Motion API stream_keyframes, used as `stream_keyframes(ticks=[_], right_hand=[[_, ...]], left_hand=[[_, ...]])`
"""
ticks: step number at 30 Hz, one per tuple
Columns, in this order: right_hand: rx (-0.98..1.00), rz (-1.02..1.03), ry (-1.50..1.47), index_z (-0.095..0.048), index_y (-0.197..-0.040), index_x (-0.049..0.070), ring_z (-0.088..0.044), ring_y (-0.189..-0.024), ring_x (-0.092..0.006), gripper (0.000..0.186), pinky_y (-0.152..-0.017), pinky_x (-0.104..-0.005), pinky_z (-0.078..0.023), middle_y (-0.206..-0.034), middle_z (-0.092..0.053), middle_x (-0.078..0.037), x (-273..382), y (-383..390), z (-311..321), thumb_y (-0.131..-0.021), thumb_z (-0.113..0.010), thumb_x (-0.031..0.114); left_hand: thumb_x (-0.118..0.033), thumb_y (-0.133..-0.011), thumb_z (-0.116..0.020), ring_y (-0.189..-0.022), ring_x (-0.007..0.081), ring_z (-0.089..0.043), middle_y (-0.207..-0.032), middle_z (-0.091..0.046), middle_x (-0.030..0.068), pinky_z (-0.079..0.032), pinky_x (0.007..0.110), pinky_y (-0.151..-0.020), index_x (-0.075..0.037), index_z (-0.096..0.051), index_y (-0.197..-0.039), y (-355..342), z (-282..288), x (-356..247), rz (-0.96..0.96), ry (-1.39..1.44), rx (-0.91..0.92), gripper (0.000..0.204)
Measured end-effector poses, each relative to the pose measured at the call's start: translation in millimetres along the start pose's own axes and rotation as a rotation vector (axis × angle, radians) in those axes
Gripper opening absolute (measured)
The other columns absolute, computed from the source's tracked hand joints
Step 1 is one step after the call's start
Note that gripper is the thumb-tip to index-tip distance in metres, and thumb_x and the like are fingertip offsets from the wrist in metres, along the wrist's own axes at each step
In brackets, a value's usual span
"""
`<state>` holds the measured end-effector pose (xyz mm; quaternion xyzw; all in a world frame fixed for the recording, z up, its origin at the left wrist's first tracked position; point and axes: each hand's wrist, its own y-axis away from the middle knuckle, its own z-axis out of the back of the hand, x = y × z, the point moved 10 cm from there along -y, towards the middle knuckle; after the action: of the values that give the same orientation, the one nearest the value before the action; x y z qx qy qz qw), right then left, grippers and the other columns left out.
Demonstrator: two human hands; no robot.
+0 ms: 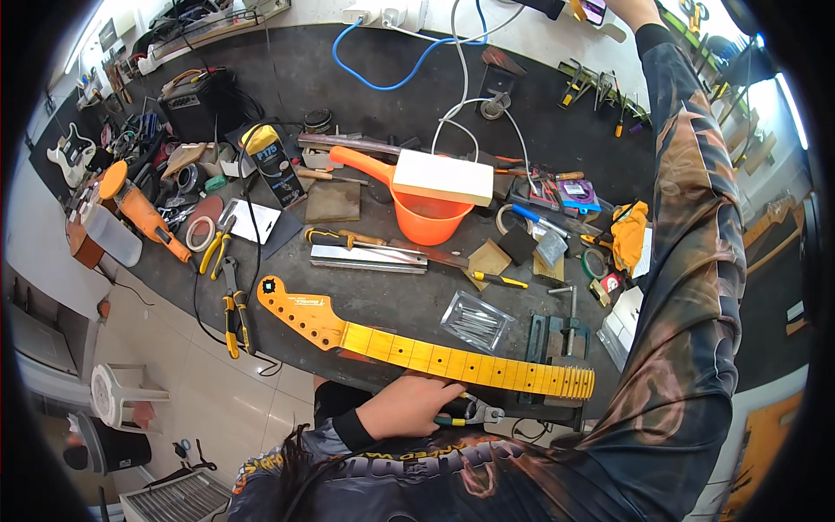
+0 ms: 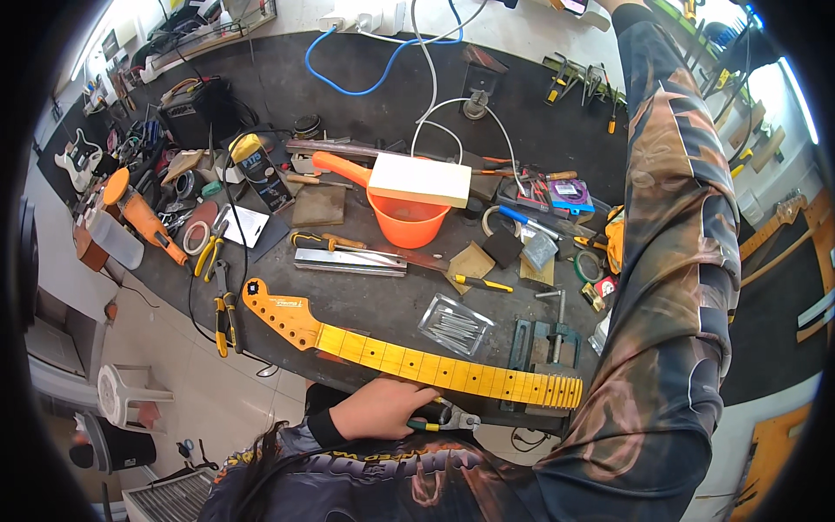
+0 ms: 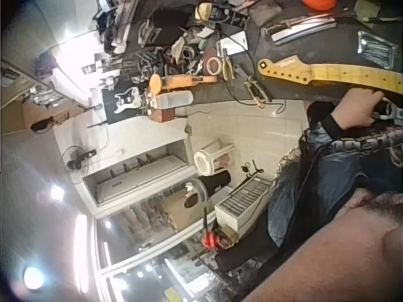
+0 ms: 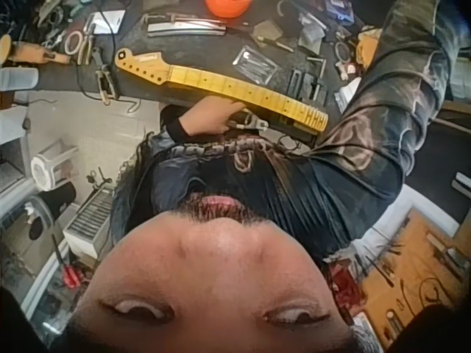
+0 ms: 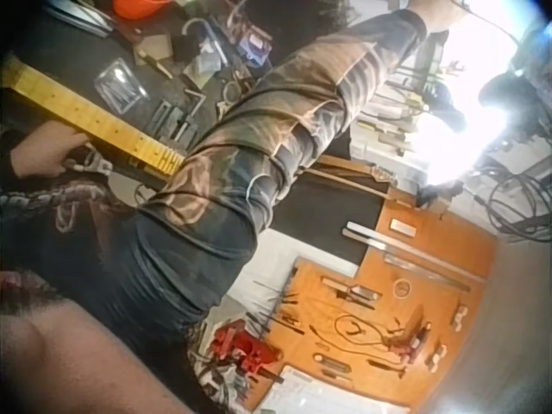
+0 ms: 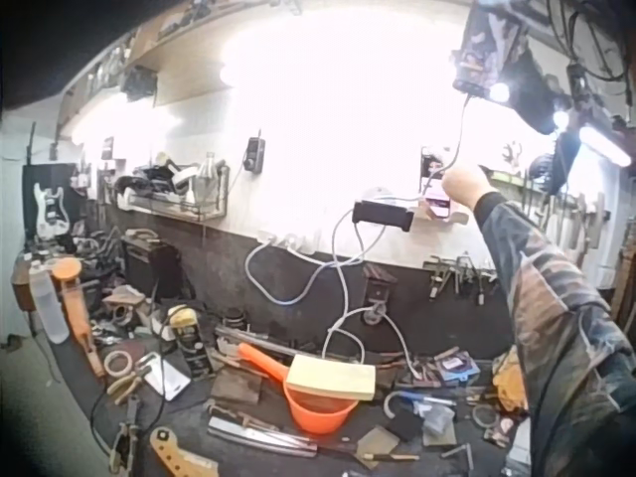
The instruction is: The person trims pieces of fret wire using a pair of cutters and checks their length against a guitar neck held in a vise. They pick up individual fret wires from a plastic container, cut them, and set them aside while occasionally handling a smartphone.
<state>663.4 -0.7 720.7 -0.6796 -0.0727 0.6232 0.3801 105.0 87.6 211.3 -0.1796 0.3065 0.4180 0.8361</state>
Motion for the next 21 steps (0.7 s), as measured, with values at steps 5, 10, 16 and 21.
stream_keyframes(ticks=[5, 10, 16, 21], right_hand=[[0.113, 0.083, -0.008, -0.087, -0.1, 0.003, -0.079, -0.102, -0.0342, 0.026, -0.089, -0.0482, -0.06, -0.102, -0.084, -0.015, 5, 13, -10, -0.096, -0.066, 0.018], [-0.361, 0.027, -0.149, -0.086, -0.105, -0.002, -0.067, -0.132, -0.04, 0.031, -0.115, -0.0495, -0.051, -0.126, -0.079, -0.024, 0, 41, 19, -0.092, -0.065, 0.018], [-0.346, 0.055, -0.155, -0.086, -0.109, -0.003, -0.063, -0.136, -0.0408, 0.035, -0.12, -0.0498, -0.048, -0.131, -0.076, -0.024, -3, 57, 8, -0.091, -0.067, 0.02], [-0.267, -0.017, -0.348, -0.084, -0.115, -0.002, -0.065, -0.132, -0.0378, 0.037, -0.118, -0.0466, -0.048, -0.135, -0.074, -0.023, 11, 48, 39, -0.092, -0.07, 0.023]], left_hand=[[-0.014, -0.084, -0.085, -0.123, 0.0436, -0.072, -0.131, -0.073, 0.0222, -0.058, 0.051, -0.104, -0.003, -0.066, -0.142, 0, 0, -1, 0.003, -0.012, 0.007, 0.062], [-0.015, -0.085, -0.086, -0.122, 0.0436, -0.072, -0.132, -0.073, 0.0223, -0.058, 0.05, -0.104, -0.003, -0.066, -0.142, -4, -6, 3, 0.032, 0.012, 0.04, 0.062], [-0.009, -0.08, -0.086, -0.122, 0.0438, -0.072, -0.129, -0.074, 0.0219, -0.057, 0.051, -0.105, -0.003, -0.062, -0.15, -4, -5, -2, -0.016, 0.0, 0.011, 0.074], [-0.009, -0.079, -0.087, -0.123, 0.0439, -0.072, -0.131, -0.074, 0.0222, -0.057, 0.05, -0.107, -0.003, -0.063, -0.149, -1, -2, 0, 0.043, -0.016, 0.021, 0.074]])
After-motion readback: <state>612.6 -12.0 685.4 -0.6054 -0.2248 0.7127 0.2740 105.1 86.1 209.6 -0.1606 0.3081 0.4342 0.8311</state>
